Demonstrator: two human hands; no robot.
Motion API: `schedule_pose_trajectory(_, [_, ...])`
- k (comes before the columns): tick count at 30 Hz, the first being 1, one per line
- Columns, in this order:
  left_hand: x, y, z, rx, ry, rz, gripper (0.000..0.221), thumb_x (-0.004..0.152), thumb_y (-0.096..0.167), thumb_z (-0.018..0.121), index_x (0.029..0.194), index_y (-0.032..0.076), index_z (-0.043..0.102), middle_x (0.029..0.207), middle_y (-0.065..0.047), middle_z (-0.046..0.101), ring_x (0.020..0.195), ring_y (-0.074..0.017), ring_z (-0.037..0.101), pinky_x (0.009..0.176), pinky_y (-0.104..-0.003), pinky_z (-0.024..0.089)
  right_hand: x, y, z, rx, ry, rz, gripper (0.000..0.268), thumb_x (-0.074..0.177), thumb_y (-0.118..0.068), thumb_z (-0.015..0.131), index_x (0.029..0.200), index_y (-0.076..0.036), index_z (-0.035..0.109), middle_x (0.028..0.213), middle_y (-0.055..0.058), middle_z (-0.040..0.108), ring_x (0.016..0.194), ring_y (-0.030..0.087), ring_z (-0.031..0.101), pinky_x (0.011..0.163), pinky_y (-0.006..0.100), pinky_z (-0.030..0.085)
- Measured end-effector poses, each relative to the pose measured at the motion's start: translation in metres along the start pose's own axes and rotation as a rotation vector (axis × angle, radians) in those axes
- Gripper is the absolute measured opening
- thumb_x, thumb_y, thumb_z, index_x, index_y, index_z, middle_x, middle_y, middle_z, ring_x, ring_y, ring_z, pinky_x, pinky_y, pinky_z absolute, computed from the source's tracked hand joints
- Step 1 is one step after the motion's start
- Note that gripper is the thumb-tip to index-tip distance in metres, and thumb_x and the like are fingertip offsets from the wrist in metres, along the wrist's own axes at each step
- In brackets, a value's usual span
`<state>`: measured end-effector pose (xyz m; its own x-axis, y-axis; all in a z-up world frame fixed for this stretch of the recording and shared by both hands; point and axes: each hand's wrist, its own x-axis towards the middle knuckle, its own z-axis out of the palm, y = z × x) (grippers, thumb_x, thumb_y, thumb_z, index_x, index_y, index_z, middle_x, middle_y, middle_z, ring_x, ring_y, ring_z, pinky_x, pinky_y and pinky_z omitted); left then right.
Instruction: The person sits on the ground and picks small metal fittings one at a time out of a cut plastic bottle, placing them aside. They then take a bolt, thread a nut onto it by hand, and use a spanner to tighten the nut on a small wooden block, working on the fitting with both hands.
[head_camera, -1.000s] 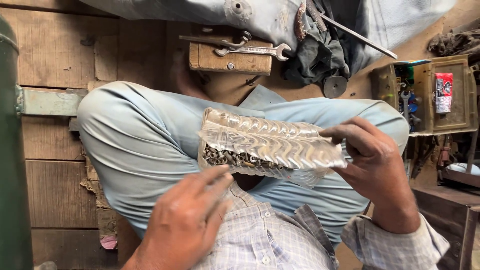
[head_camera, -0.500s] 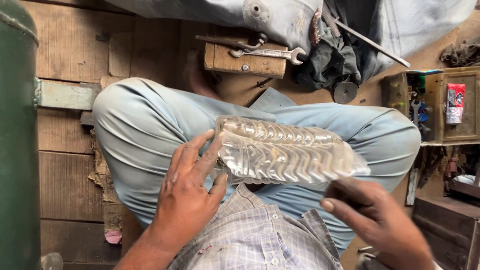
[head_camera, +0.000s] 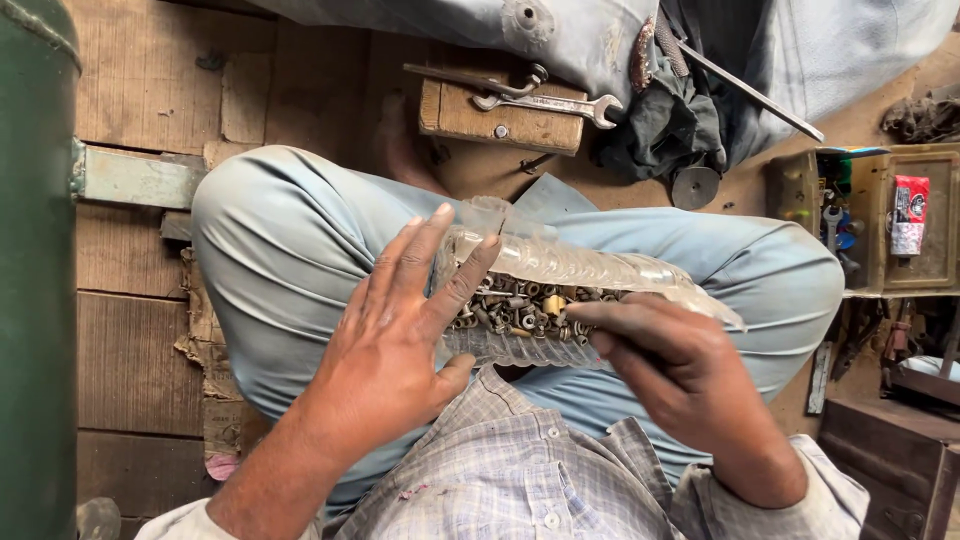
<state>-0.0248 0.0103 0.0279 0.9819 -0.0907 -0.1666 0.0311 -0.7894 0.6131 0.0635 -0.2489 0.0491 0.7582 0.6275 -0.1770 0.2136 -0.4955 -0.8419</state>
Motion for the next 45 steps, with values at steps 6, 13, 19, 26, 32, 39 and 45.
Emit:
schedule_pose_trajectory(6, [0.008,-0.002,-0.001,-0.057,-0.152,-0.07,0.119,0.066,0.022,0.081,0.159,0.041,0.009,0.169,-0.018,0.012,0.151,-0.0413,0.018,0.118,-0.055,0.022,0.021,0.009,0.023,-0.183,-0.244,-0.009,0.029,0.096,-0.019,0.066,0.122,-0.01,0.071,0.093,0.012,0.075,0.077,0.027,0.072,0.064,0.039,0.056])
schedule_pose_trajectory(13, [0.026,0.002,-0.019,-0.123,-0.362,-0.274,0.128,0.062,0.019,0.081,0.16,0.052,0.006,0.171,-0.01,0.011,0.151,-0.0348,0.025,0.112,-0.047,0.037,0.073,-0.014,0.05,-0.462,-0.643,0.214,0.075,0.089,-0.02,0.061,0.161,-0.028,0.039,0.085,0.018,0.072,0.076,0.036,0.07,0.071,0.049,0.053])
schedule_pose_trajectory(19, [0.028,-0.002,-0.022,-0.162,-0.339,-0.264,0.127,0.06,0.022,0.085,0.16,0.052,0.012,0.17,-0.01,0.017,0.147,-0.0336,0.031,0.11,-0.044,0.041,0.091,-0.015,0.073,-0.612,-0.692,0.276,0.064,0.096,-0.021,0.056,0.156,-0.021,0.034,0.085,0.014,0.07,0.073,0.033,0.068,0.066,0.049,0.053])
schedule_pose_trajectory(26, [0.028,-0.006,-0.022,-0.208,-0.334,-0.254,0.127,0.059,0.021,0.084,0.16,0.051,0.015,0.17,-0.01,0.019,0.146,-0.033,0.034,0.111,-0.042,0.041,0.06,-0.008,0.04,-0.692,-0.811,0.34,0.064,0.096,-0.009,0.047,0.156,-0.031,0.04,0.066,0.009,0.059,0.061,0.026,0.062,0.056,0.042,0.054])
schedule_pose_trajectory(32, [0.028,-0.007,-0.022,-0.239,-0.305,-0.235,0.125,0.058,0.019,0.083,0.16,0.051,0.018,0.166,-0.011,0.022,0.144,-0.0334,0.037,0.11,-0.042,0.043,0.043,0.013,0.03,-0.57,-0.539,0.025,0.044,0.089,-0.012,0.06,0.131,-0.02,0.066,0.081,0.016,0.072,0.074,0.035,0.07,0.065,0.05,0.053])
schedule_pose_trajectory(39, [0.024,-0.005,-0.02,-0.205,-0.326,-0.25,0.125,0.058,0.02,0.081,0.16,0.052,0.015,0.17,-0.009,0.019,0.144,-0.0326,0.037,0.109,-0.042,0.043,0.051,0.047,0.053,-0.607,-0.443,0.167,0.023,0.1,-0.018,0.055,0.117,-0.003,0.06,0.084,0.02,0.071,0.078,0.036,0.071,0.075,0.05,0.054])
schedule_pose_trajectory(45, [0.023,-0.004,-0.02,-0.193,-0.352,-0.27,0.127,0.059,0.019,0.08,0.161,0.053,0.012,0.17,-0.008,0.016,0.145,-0.0318,0.036,0.108,-0.042,0.044,0.057,-0.007,0.04,-0.623,-0.655,0.31,0.073,0.088,-0.013,0.057,0.158,-0.029,0.043,0.076,0.018,0.071,0.073,0.036,0.07,0.071,0.051,0.052])
